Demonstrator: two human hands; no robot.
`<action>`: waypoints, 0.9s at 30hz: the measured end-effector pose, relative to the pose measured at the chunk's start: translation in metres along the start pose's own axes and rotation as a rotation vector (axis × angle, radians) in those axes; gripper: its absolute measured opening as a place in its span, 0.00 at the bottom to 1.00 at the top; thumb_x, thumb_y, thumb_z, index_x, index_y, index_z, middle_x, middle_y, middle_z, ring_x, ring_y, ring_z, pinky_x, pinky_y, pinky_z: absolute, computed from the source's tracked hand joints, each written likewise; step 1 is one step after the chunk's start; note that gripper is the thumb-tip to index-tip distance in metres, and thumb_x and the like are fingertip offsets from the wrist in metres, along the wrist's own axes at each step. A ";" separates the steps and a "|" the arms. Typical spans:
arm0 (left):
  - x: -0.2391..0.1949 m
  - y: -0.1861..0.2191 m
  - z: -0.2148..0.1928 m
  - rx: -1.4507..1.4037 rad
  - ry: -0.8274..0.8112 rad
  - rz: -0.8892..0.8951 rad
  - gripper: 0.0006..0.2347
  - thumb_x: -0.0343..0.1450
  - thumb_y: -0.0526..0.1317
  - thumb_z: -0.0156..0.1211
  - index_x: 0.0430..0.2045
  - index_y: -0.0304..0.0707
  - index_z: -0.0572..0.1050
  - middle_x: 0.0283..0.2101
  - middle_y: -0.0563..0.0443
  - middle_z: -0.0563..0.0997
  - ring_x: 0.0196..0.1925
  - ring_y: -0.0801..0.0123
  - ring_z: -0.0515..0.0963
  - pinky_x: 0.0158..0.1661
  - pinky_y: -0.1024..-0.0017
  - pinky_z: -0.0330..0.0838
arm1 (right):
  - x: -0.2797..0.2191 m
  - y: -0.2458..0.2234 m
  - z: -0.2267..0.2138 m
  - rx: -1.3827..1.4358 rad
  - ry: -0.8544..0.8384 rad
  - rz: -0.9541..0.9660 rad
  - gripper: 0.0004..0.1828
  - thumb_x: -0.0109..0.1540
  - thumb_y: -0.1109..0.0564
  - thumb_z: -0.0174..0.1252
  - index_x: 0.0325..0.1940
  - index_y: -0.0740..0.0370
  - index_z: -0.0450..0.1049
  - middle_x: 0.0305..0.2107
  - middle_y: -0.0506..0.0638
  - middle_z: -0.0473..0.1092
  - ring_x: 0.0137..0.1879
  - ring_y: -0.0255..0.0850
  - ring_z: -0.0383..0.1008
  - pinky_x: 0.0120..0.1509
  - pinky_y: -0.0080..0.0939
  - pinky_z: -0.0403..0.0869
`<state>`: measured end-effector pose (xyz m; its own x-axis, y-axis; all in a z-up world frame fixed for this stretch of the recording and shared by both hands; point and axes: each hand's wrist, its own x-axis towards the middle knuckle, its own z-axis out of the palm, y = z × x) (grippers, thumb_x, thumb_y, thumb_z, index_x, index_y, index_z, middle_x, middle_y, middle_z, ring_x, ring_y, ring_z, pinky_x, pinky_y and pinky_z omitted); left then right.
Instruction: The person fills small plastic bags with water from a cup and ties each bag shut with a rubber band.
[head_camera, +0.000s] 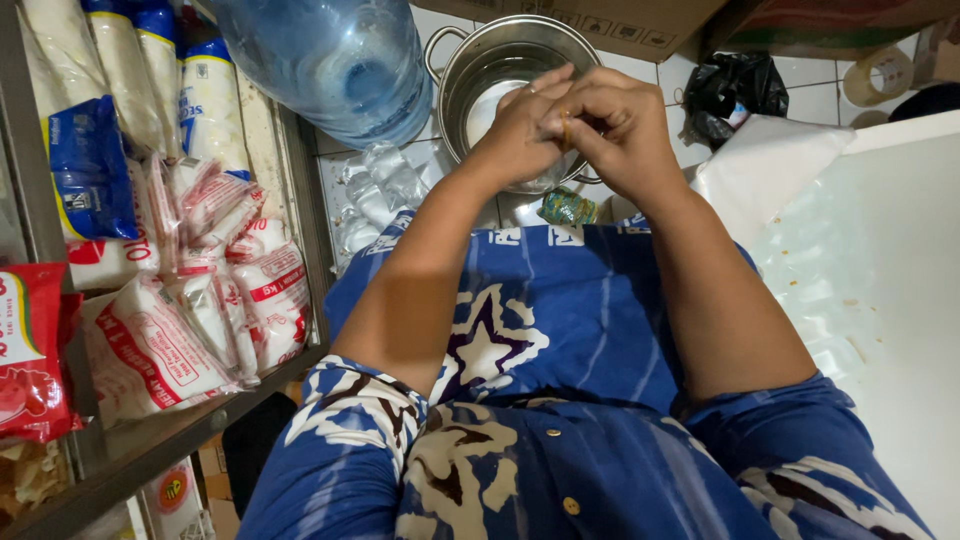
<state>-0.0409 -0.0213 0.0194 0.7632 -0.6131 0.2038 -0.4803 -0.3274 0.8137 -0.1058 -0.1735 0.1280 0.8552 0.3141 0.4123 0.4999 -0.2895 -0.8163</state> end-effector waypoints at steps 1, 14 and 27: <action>0.000 0.001 0.000 -0.010 -0.071 -0.055 0.23 0.67 0.39 0.58 0.60 0.56 0.73 0.67 0.59 0.74 0.76 0.62 0.61 0.65 0.45 0.53 | 0.000 0.000 0.000 -0.018 0.006 0.007 0.04 0.69 0.65 0.61 0.41 0.66 0.81 0.36 0.55 0.74 0.44 0.43 0.75 0.51 0.40 0.73; 0.001 0.016 -0.011 -0.061 0.160 -0.277 0.11 0.74 0.46 0.51 0.39 0.57 0.84 0.65 0.42 0.75 0.66 0.52 0.76 0.62 0.55 0.68 | 0.001 0.007 -0.030 -0.182 0.129 -0.014 0.24 0.68 0.59 0.70 0.64 0.74 0.73 0.50 0.66 0.71 0.48 0.44 0.72 0.44 0.37 0.76; -0.017 0.082 -0.057 0.113 0.139 0.160 0.11 0.78 0.47 0.45 0.31 0.50 0.74 0.59 0.61 0.67 0.60 0.55 0.61 0.55 0.48 0.55 | 0.000 0.003 -0.034 0.069 -0.072 0.320 0.17 0.66 0.64 0.65 0.57 0.63 0.69 0.58 0.50 0.67 0.30 0.26 0.60 0.34 0.25 0.60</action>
<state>-0.0688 0.0031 0.1138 0.7220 -0.5614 0.4044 -0.6391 -0.3172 0.7007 -0.0999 -0.2055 0.1394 0.9543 0.2805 0.1028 0.1946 -0.3223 -0.9264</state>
